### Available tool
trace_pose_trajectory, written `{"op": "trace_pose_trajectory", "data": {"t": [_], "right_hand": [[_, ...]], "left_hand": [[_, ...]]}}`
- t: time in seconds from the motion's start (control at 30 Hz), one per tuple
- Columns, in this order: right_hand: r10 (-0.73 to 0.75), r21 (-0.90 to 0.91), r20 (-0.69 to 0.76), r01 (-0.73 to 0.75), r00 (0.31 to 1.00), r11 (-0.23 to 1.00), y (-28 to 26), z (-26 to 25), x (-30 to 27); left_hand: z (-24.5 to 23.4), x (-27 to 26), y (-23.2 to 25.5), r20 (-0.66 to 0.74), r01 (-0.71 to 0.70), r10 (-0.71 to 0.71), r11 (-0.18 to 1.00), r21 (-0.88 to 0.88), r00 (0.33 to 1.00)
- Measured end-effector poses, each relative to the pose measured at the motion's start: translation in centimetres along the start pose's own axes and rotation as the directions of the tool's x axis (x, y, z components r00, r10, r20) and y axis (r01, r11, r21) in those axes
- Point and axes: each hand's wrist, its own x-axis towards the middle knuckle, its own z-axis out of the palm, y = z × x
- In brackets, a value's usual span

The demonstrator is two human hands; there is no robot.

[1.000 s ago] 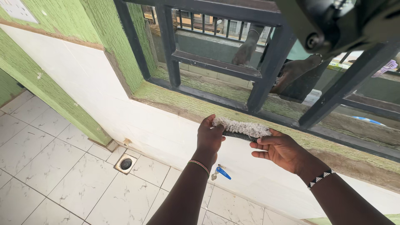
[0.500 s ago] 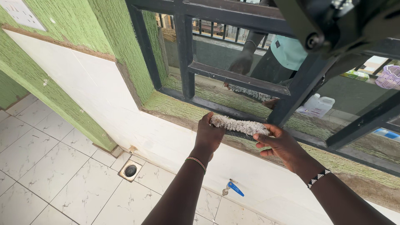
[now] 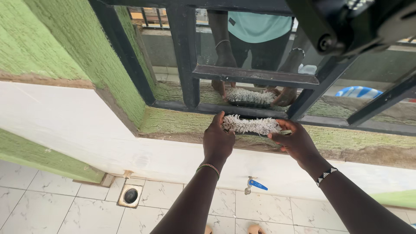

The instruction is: The person cleans a window sill on a balcony by scrubbing it with a brush, wiping it with a cloth, and applying a cleaning agent.

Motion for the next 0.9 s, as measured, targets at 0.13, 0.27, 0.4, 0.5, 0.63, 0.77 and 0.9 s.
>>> {"op": "trace_pose_trajectory", "data": {"t": [0.13, 0.27, 0.4, 0.5, 0.63, 0.77, 0.9], "right_hand": [[0.052, 0.012, -0.04, -0.051, 0.998, 0.999, -0.5, 0.6, -0.1], [0.08, 0.093, -0.07, -0.073, 0.994, 0.993, -1.0, 0.8, 0.0], [0.092, 0.103, -0.123, -0.079, 0.988, 0.992, -0.8, 1.4, 0.0], [0.103, 0.112, -0.152, -0.086, 0.983, 0.99, 0.0, 1.7, 0.1], [0.085, 0.139, -0.148, -0.064, 0.985, 0.988, 0.9, 1.5, 0.0], [0.098, 0.299, -0.19, -0.037, 0.977, 0.953, 1.6, 2.1, -0.4], [0.105, 0.431, -0.237, 0.008, 0.966, 0.903, 1.5, 2.7, -0.3]], "left_hand": [[-0.2, 1.3, -1.1, 0.157, 0.103, -0.076, 0.98, -0.168, 0.985], [0.1, 2.3, -1.2, 0.208, 0.13, -0.093, 0.977, -0.171, 0.974], [0.4, 2.2, -1.3, 0.099, -0.016, 0.034, 0.984, -0.18, 0.995], [0.6, 2.5, -1.6, 0.11, -0.023, 0.043, 0.984, -0.177, 0.993], [0.2, 2.8, -2.0, 0.105, -0.008, 0.032, 0.974, -0.227, 0.994], [0.9, 3.1, -2.5, 0.119, 0.126, -0.096, 0.952, -0.279, 0.988], [1.6, 3.7, -3.8, 0.081, 0.197, -0.182, 0.942, -0.272, 0.98]]}}
